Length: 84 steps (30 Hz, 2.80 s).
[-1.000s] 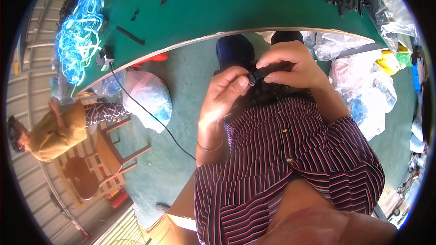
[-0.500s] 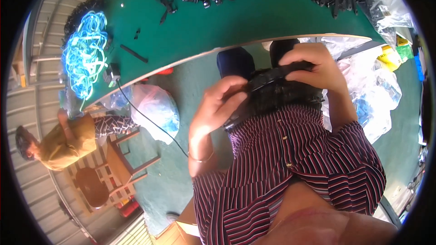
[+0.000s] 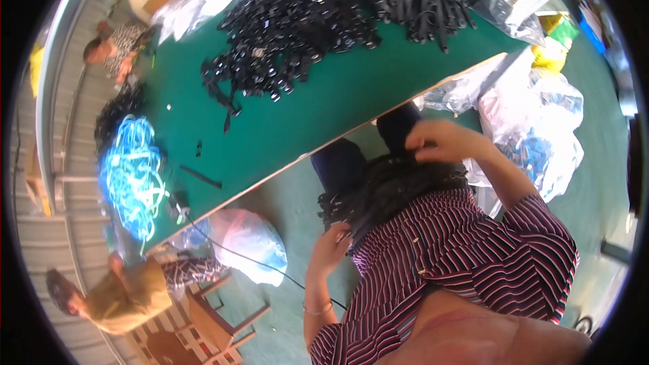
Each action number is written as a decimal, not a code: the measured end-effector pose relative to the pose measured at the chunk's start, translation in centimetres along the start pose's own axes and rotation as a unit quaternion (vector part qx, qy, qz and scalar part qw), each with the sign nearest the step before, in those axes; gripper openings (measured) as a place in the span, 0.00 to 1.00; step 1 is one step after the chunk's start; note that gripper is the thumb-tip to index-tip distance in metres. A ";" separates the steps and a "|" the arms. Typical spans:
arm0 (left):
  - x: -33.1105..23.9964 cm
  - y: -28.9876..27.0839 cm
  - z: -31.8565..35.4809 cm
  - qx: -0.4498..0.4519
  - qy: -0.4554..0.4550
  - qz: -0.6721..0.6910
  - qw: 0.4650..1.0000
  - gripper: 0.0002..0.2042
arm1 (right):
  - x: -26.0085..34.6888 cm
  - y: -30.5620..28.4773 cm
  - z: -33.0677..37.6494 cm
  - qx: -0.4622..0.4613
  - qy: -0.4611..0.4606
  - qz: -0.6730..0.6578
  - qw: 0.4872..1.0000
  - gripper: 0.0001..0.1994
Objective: The person assembles small black plastic components by hand.
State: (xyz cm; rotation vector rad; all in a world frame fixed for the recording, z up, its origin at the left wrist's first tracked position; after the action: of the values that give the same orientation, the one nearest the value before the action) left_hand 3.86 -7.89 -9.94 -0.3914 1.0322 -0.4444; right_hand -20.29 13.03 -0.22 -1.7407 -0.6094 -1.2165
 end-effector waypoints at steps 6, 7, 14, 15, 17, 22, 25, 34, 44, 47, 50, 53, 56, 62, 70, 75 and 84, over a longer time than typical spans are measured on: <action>-1.5 -2.1 1.5 -0.080 0.121 -0.177 0.973 0.16 | -1.2 -13.4 -2.6 -0.368 -0.039 0.204 0.906 0.08; -1.8 -2.4 1.4 -0.080 0.123 -0.177 0.973 0.16 | -1.8 -14.4 -3.3 -0.368 -0.040 0.206 0.906 0.08; -5.6 -6.7 -0.9 -0.186 0.116 -0.150 0.964 0.13 | -4.6 -14.9 -7.9 -0.321 0.064 0.392 0.860 0.16; -6.3 -7.3 -1.9 -0.193 0.131 -0.153 0.960 0.12 | -5.5 -15.7 -7.2 -0.312 0.058 0.389 0.865 0.16; -7.8 -9.2 -4.6 -0.223 0.182 -0.158 0.945 0.11 | -6.6 -17.1 -5.6 -0.307 0.048 0.383 0.870 0.15; -6.7 -18.4 -9.3 -0.357 0.127 0.079 0.922 0.05 | -4.2 -15.4 -6.4 -0.318 -0.012 0.376 0.870 0.13; -8.1 -24.1 -10.9 -0.524 0.146 -0.089 0.835 0.08 | -6.3 -16.4 -6.5 -0.311 0.016 0.403 0.860 0.13; -3.8 -30.4 -18.4 -0.489 -0.161 -0.291 0.806 0.21 | -7.4 -13.1 -5.0 -0.332 -0.029 -0.020 0.943 0.12; -4.4 -31.0 -18.3 -0.455 -0.218 -0.265 0.822 0.13 | -4.2 -1.7 -6.9 -0.201 0.086 -0.428 0.877 0.13; -3.9 -31.0 -18.6 -0.436 -0.217 -0.225 0.844 0.13 | -4.3 0.1 -7.3 -0.166 0.076 -0.500 0.846 0.14; -4.2 -30.2 -18.4 -0.424 -0.208 -0.236 0.850 0.15 | -3.9 1.4 -7.7 -0.135 0.081 -0.549 0.821 0.15; -4.2 -30.3 -17.8 -0.454 -0.170 -0.184 0.855 0.16 | -3.6 2.0 -7.9 -0.132 0.090 -0.555 0.817 0.15; -3.4 -31.0 -17.2 -0.479 -0.177 -0.149 0.847 0.13 | -3.8 2.4 -8.3 -0.120 0.094 -0.551 0.821 0.14; -4.7 -30.7 -18.2 -0.458 -0.229 -0.216 0.831 0.16 | -4.1 2.3 -8.7 -0.118 0.094 -0.550 0.821 0.13; -2.7 -31.1 -18.9 -0.468 -0.119 -0.035 0.875 0.15 | -4.0 2.5 -8.8 -0.112 0.079 -0.536 0.833 0.13; -4.4 -26.5 -16.7 -0.416 0.057 0.389 0.820 0.08 | -3.5 2.6 -8.3 -0.110 0.081 -0.544 0.828 0.14; -11.4 -9.3 -9.6 -0.168 0.151 0.453 0.863 0.03 | -0.6 7.2 -9.6 -0.074 0.056 -0.407 0.909 0.15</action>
State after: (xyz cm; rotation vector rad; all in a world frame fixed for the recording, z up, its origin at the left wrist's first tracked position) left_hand -11.19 -10.69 -1.35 -0.1036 1.4735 0.5515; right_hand -19.33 1.23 -2.50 -1.5495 -1.2751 -1.9538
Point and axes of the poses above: each hand's wrist, its own z-axis away from the middle knuckle, its own y-axis out of the palm, x = y × z, the point moved 7 cm from there along -z, towards the middle knuckle, and after that the axes turned 9 degrees about -z, right-handed, at the moved point
